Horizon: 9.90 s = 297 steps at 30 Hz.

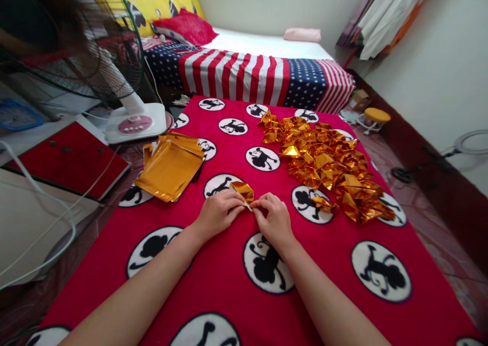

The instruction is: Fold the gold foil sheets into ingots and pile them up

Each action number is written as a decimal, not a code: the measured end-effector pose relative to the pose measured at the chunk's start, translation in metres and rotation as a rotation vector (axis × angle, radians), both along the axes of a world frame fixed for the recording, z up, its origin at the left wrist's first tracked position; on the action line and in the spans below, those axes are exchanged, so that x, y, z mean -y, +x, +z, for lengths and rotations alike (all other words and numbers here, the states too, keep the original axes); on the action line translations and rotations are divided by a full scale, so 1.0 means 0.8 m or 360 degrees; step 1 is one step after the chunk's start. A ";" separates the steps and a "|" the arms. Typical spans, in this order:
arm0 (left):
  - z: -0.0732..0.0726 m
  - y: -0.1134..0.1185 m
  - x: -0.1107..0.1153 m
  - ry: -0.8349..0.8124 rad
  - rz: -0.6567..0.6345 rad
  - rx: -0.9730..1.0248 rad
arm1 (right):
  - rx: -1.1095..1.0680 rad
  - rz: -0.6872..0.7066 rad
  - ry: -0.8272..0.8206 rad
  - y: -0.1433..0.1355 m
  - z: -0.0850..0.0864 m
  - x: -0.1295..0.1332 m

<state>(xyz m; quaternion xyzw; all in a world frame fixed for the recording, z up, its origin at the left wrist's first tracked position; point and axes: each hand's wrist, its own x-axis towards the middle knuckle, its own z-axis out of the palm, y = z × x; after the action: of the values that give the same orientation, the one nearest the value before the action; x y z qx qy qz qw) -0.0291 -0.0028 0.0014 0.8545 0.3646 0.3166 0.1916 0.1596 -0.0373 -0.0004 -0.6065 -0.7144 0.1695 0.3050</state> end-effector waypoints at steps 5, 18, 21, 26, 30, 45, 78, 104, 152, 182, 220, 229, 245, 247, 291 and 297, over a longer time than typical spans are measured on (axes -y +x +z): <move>-0.003 0.005 0.003 -0.0053 0.0144 0.0038 | 0.0015 -0.0008 -0.0009 0.000 0.000 -0.002; -0.005 0.020 0.008 -0.0018 0.0370 -0.0018 | 0.0038 0.0001 -0.0001 -0.001 0.001 0.000; -0.007 0.021 0.007 -0.0003 0.0413 -0.0020 | 0.0037 0.0000 0.0001 -0.001 0.001 0.000; -0.003 0.020 0.008 -0.0028 0.0404 -0.0030 | 0.0035 -0.0010 -0.0006 -0.002 0.003 -0.001; -0.003 0.018 0.010 -0.0036 0.0374 0.0015 | 0.0066 -0.0028 0.0006 -0.003 0.003 -0.001; -0.005 0.008 0.009 -0.0158 0.0187 0.0105 | 0.0120 -0.0068 -0.0020 -0.005 0.002 -0.003; -0.008 0.025 0.012 -0.0130 0.0558 -0.0075 | 0.0079 -0.0058 -0.0034 -0.005 0.004 0.000; -0.005 0.030 0.016 -0.0145 0.0655 -0.0146 | 0.0106 -0.0053 -0.0036 -0.007 0.004 0.001; 0.004 -0.038 0.002 -0.0301 0.0370 0.0413 | 0.0449 0.0188 0.0134 0.025 0.011 -0.033; -0.012 -0.021 0.001 -0.0073 0.0357 0.0175 | 0.0235 0.0112 0.0343 0.016 -0.001 -0.015; -0.001 -0.004 0.032 0.0068 0.0251 -0.0207 | 0.0318 0.0456 0.0243 0.023 0.009 -0.012; -0.003 -0.005 0.026 0.0050 0.0223 -0.0208 | 0.0302 0.0520 0.0190 0.031 0.010 -0.019; -0.013 -0.009 0.020 0.0151 0.0280 -0.0054 | 0.0228 0.0519 0.0215 0.033 0.003 -0.017; -0.015 -0.010 0.019 0.0134 0.0280 -0.0007 | 0.0209 0.0532 0.0216 0.034 0.003 -0.018; -0.015 -0.001 -0.004 -0.0119 0.0638 0.0161 | -0.0191 0.0062 0.0048 0.017 -0.012 -0.040; -0.007 0.002 -0.007 -0.0302 0.0737 0.0164 | -0.0250 0.0000 0.0031 0.015 -0.013 -0.040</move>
<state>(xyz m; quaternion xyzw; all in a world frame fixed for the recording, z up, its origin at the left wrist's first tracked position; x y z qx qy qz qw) -0.0273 0.0031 -0.0042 0.7091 0.5684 0.3595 0.2116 0.1715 -0.0051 -0.0107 -0.5883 -0.6900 0.2097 0.3659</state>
